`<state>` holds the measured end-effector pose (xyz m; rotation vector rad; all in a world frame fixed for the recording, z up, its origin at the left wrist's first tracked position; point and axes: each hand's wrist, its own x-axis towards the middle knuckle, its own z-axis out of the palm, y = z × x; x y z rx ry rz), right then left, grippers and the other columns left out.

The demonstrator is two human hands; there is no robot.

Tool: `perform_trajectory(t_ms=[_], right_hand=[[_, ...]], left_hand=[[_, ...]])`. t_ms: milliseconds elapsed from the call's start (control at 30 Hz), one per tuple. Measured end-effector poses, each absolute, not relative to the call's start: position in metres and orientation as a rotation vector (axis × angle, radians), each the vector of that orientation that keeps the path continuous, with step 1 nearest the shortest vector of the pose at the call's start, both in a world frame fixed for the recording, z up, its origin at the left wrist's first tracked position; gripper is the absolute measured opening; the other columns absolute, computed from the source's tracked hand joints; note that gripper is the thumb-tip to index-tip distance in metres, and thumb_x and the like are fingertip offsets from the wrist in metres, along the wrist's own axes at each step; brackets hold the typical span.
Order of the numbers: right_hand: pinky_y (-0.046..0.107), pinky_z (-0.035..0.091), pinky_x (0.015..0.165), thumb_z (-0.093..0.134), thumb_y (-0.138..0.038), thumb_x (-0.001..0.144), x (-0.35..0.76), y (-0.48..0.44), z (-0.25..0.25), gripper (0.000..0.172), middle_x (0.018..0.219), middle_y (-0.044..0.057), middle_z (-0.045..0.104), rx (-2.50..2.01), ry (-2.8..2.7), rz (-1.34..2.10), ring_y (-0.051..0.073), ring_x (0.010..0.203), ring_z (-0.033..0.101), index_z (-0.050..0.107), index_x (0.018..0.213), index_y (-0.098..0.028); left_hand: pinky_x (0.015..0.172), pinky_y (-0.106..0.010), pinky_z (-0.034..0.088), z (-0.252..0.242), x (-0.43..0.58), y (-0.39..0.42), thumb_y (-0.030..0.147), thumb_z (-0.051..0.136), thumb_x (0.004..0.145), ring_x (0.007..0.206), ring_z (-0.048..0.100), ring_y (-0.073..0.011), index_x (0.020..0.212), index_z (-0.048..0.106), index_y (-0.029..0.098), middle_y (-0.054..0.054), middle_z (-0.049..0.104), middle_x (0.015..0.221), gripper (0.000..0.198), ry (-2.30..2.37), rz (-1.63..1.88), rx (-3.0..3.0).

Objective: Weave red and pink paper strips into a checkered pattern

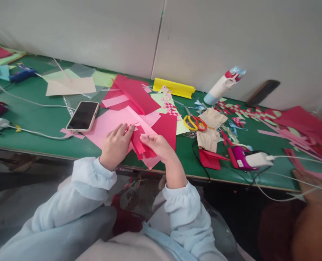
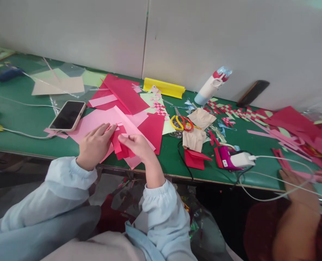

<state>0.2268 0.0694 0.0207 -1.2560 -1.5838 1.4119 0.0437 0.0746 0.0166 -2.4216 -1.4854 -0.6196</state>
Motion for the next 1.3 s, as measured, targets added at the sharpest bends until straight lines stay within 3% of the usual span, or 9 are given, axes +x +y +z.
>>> perform_trajectory(t_ms=[100,200,333,433,500,667,933,1033,1300], right_hand=[[0.03,0.057,0.069,0.08,-0.039,0.069,0.229,0.066,0.017,0.036,0.091,0.008,0.076,-1.307,-1.361,1.538,0.02,0.081,0.071,0.071,0.095,-0.014],[0.03,0.056,0.068,0.077,-0.027,0.071,0.232,0.061,0.013,0.027,0.089,0.007,0.076,-1.404,-1.356,1.537,0.021,0.08,0.072,0.071,0.095,-0.015],[0.028,0.05,0.062,0.07,-0.037,0.079,0.238,0.051,0.015,0.023,0.083,0.006,0.075,-1.576,-1.548,1.376,0.021,0.077,0.071,0.072,0.088,-0.016],[0.026,0.043,0.058,0.059,-0.051,0.087,0.241,0.043,0.022,0.039,0.07,0.005,0.071,-1.719,-1.794,1.053,0.019,0.072,0.067,0.069,0.068,-0.017],[0.028,0.039,0.056,0.058,-0.047,0.089,0.243,0.039,0.027,0.042,0.061,0.004,0.066,-1.803,-1.937,0.816,0.017,0.061,0.061,0.065,0.059,-0.018],[0.028,0.046,0.069,0.068,-0.024,0.082,0.247,0.041,0.025,0.006,0.085,0.005,0.072,-1.63,-2.102,0.671,0.017,0.076,0.063,0.071,0.085,-0.019],[0.029,0.049,0.075,0.062,-0.015,0.084,0.252,0.05,0.013,0.017,0.09,0.005,0.067,-1.483,-2.227,0.709,0.016,0.08,0.062,0.072,0.098,-0.019],[0.028,0.049,0.075,0.061,-0.014,0.084,0.253,0.052,0.014,0.017,0.091,0.005,0.066,-1.47,-2.245,0.709,0.015,0.08,0.062,0.072,0.097,-0.02],[0.027,0.048,0.074,0.06,-0.017,0.087,0.25,0.057,0.014,0.012,0.088,0.004,0.065,-1.432,-2.284,0.641,0.014,0.078,0.06,0.071,0.092,-0.018]], left_hand=[[0.093,-0.044,0.052,0.014,0.042,0.069,0.016,0.045,0.092,0.121,0.059,-0.0315,0.135,0.055,0.018,-0.016,0.063,0.131,0.044,-1.501,-0.593,-2.494],[0.094,-0.046,0.052,0.013,0.036,0.057,0.021,0.049,0.091,0.118,0.061,-0.0321,0.135,0.055,0.016,-0.017,0.063,0.129,0.044,-1.545,-0.595,-2.565],[0.091,-0.047,0.053,0.01,0.025,0.038,0.019,0.05,0.088,0.112,0.063,-0.0324,0.13,0.057,0.012,-0.016,0.065,0.124,0.043,-1.586,-0.589,-2.597],[0.088,-0.046,0.053,0.007,0.019,0.029,0.019,0.05,0.089,0.107,0.064,-0.0311,0.122,0.062,0.013,-0.015,0.067,0.119,0.036,-1.587,-0.57,-2.63],[0.084,-0.045,0.054,0.006,0.017,0.027,0.021,0.05,0.09,0.102,0.065,-0.0303,0.119,0.063,0.014,-0.013,0.069,0.115,0.032,-1.56,-0.574,-2.637],[0.084,-0.043,0.054,0.007,0.02,0.02,0.021,0.051,0.092,0.097,0.065,-0.0264,0.112,0.066,0.016,-0.01,0.071,0.11,0.025,-1.383,-0.715,-2.664],[0.102,-0.041,0.049,-0.004,0.052,0.004,0.022,0.051,0.094,0.119,0.061,-0.0247,0.126,0.059,0.011,-0.011,0.067,0.126,0.035,-0.866,-0.696,-2.949],[0.105,-0.042,0.047,-0.013,0.057,0.002,0.027,0.05,0.096,0.123,0.058,-0.0253,0.129,0.058,0.012,-0.01,0.065,0.13,0.037,-0.822,-0.614,-2.971],[0.105,-0.043,0.047,-0.016,0.056,0.002,0.013,0.046,0.093,0.123,0.058,-0.0268,0.128,0.058,0.009,-0.011,0.063,0.133,0.037,-0.764,-0.543,-2.979]])
